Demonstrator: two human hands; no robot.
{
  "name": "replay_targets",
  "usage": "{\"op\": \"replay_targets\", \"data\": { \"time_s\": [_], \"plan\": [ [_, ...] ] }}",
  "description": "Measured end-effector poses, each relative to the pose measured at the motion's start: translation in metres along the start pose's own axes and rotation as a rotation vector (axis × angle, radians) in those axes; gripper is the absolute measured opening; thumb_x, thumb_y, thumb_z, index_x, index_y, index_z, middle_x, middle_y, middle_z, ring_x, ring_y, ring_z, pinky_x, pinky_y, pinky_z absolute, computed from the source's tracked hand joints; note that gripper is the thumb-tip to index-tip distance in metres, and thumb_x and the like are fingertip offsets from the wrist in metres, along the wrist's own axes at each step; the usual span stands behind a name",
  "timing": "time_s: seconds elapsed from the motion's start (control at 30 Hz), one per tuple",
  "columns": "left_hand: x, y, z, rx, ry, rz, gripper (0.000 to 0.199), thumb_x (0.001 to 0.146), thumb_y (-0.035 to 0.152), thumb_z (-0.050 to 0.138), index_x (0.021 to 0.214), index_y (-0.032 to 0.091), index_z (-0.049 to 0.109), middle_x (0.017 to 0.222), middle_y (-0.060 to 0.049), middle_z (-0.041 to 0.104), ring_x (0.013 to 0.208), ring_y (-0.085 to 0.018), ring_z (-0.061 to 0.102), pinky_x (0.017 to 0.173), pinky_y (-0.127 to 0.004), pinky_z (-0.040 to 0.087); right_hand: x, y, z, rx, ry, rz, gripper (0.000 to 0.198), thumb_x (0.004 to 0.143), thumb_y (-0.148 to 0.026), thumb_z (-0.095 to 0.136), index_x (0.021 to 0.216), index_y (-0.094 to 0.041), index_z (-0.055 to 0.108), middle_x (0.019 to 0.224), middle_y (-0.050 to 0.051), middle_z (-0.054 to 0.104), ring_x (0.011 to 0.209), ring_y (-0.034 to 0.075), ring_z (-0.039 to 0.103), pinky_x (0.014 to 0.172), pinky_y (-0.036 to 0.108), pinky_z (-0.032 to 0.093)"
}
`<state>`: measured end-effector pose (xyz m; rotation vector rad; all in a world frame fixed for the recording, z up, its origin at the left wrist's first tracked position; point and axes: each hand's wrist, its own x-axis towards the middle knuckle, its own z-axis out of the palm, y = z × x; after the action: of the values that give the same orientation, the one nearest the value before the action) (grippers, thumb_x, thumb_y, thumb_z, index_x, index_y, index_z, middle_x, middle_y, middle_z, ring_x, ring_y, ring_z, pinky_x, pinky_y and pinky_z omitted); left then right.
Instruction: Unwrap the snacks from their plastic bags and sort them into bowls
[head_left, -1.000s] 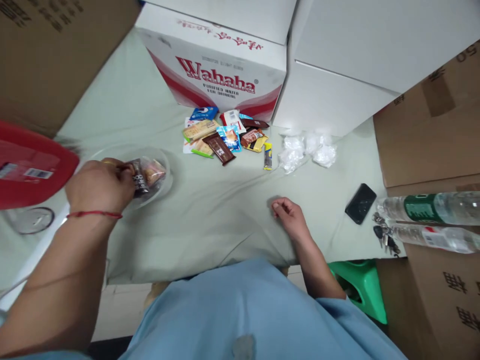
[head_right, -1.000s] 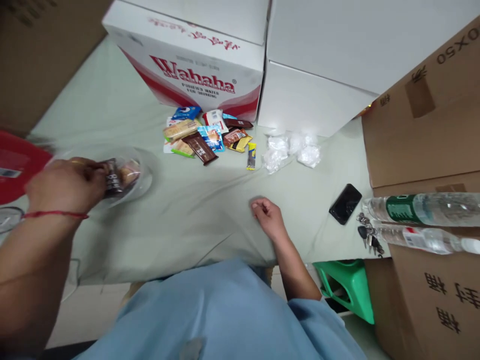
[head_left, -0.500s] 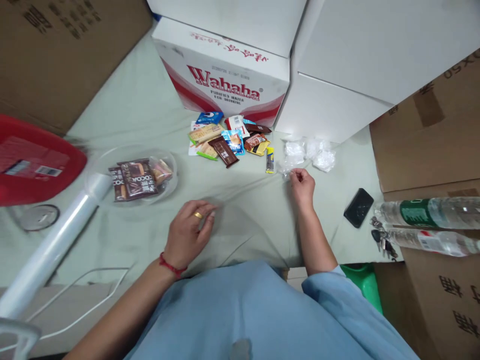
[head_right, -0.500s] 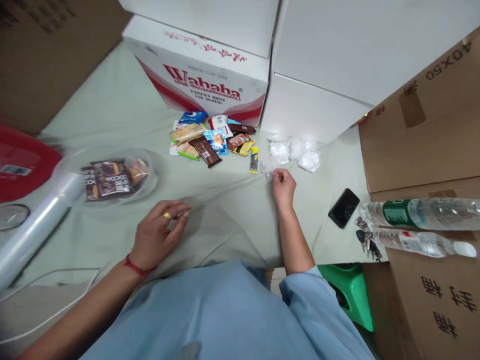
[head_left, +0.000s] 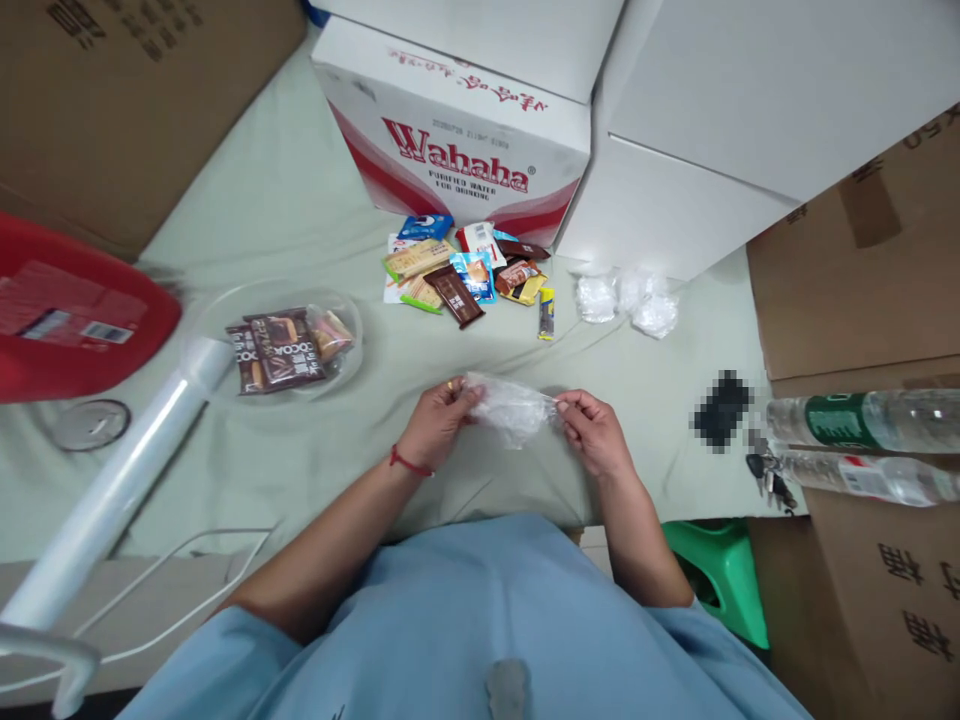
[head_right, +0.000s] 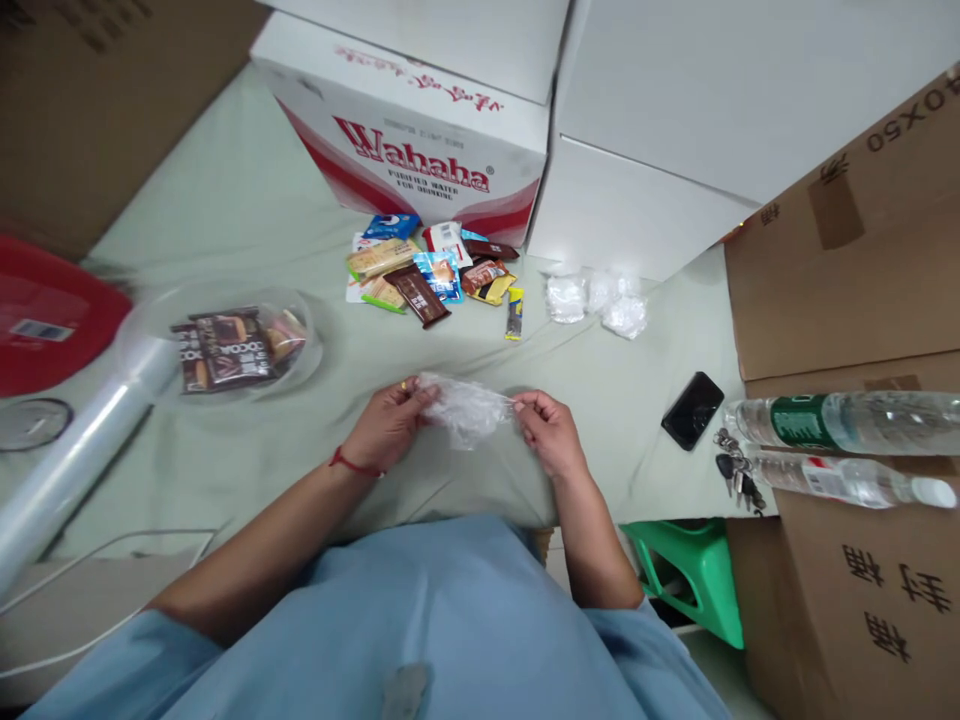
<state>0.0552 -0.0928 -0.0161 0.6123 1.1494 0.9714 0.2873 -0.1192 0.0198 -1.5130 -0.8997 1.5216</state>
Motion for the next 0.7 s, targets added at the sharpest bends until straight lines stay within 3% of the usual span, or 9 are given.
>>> {"op": "replay_targets", "data": {
  "time_s": [0.1,0.17,0.27,0.33,0.4,0.5,0.6,0.7],
  "plan": [
    [-0.003,0.001,-0.008,-0.027,0.028,-0.023,0.053,0.059,0.058,0.094,0.077,0.017,0.065,0.072,0.002,0.063,0.064,-0.011,0.057,0.058,-0.024,0.049,0.004,0.005,-0.013,-0.045,-0.007,0.022,0.042,0.075,-0.059,0.081,0.091,-0.021,0.072,0.051,-0.009,0.041,0.045,0.009,0.032,0.043,0.023,0.022],
    [-0.006,0.0,-0.01,-0.018,0.063,-0.023,0.055,0.059,0.06,0.093,0.076,0.018,0.063,0.068,0.004,0.059,0.059,-0.009,0.053,0.053,-0.023,0.044,0.005,0.005,-0.015,-0.134,0.037,-0.047,0.044,0.081,-0.063,0.075,0.096,-0.022,0.072,0.056,-0.007,0.045,0.05,0.012,0.038,0.047,0.025,0.031],
    [-0.008,-0.003,-0.011,0.019,0.119,0.013,0.056,0.06,0.063,0.092,0.074,0.018,0.06,0.065,0.006,0.052,0.054,-0.007,0.047,0.048,-0.022,0.037,0.002,0.001,-0.008,-0.341,0.12,-0.342,0.045,0.091,-0.065,0.065,0.109,-0.024,0.073,0.086,0.003,0.065,0.076,0.019,0.058,0.071,0.033,0.051],
    [-0.009,-0.004,-0.011,0.063,0.114,0.043,0.056,0.063,0.064,0.09,0.072,0.018,0.058,0.063,0.007,0.049,0.052,-0.006,0.044,0.047,-0.021,0.034,-0.001,-0.003,0.0,-0.488,0.049,-0.545,0.046,0.091,-0.062,0.069,0.118,-0.026,0.073,0.111,0.009,0.068,0.102,0.026,0.061,0.094,0.042,0.051],
    [-0.01,-0.004,-0.009,0.087,0.085,0.057,0.056,0.067,0.065,0.087,0.073,0.018,0.057,0.063,0.007,0.048,0.052,-0.006,0.042,0.048,-0.021,0.033,-0.002,-0.003,0.009,-0.604,-0.093,-0.652,0.044,0.087,-0.057,0.076,0.121,-0.028,0.074,0.122,0.011,0.068,0.116,0.031,0.059,0.106,0.049,0.046],
    [-0.014,-0.002,-0.006,0.029,0.018,0.046,0.061,0.067,0.066,0.088,0.098,0.02,0.062,0.074,0.005,0.057,0.058,-0.008,0.052,0.052,-0.022,0.04,0.002,0.004,0.02,-0.649,-0.201,-0.644,0.023,0.094,-0.047,0.071,0.105,-0.028,0.077,0.11,0.011,0.073,0.109,0.03,0.061,0.102,0.05,0.047],
    [-0.017,0.0,-0.006,-0.006,-0.087,0.042,0.076,0.061,0.056,0.094,0.12,0.023,0.06,0.095,-0.001,0.067,0.073,-0.012,0.062,0.061,-0.024,0.048,0.004,0.011,0.024,-0.534,-0.195,-0.561,0.022,0.098,-0.046,0.065,0.093,-0.028,0.077,0.096,0.008,0.074,0.099,0.026,0.063,0.096,0.045,0.05],
    [-0.017,-0.002,-0.009,0.075,-0.097,0.024,0.053,0.062,0.051,0.095,0.094,0.018,0.068,0.078,0.001,0.063,0.067,-0.01,0.054,0.06,-0.023,0.043,0.002,0.012,0.02,-0.334,-0.162,-0.403,0.028,0.093,-0.054,0.07,0.09,-0.026,0.075,0.088,0.004,0.072,0.086,0.022,0.064,0.085,0.037,0.052]
  ]
}}
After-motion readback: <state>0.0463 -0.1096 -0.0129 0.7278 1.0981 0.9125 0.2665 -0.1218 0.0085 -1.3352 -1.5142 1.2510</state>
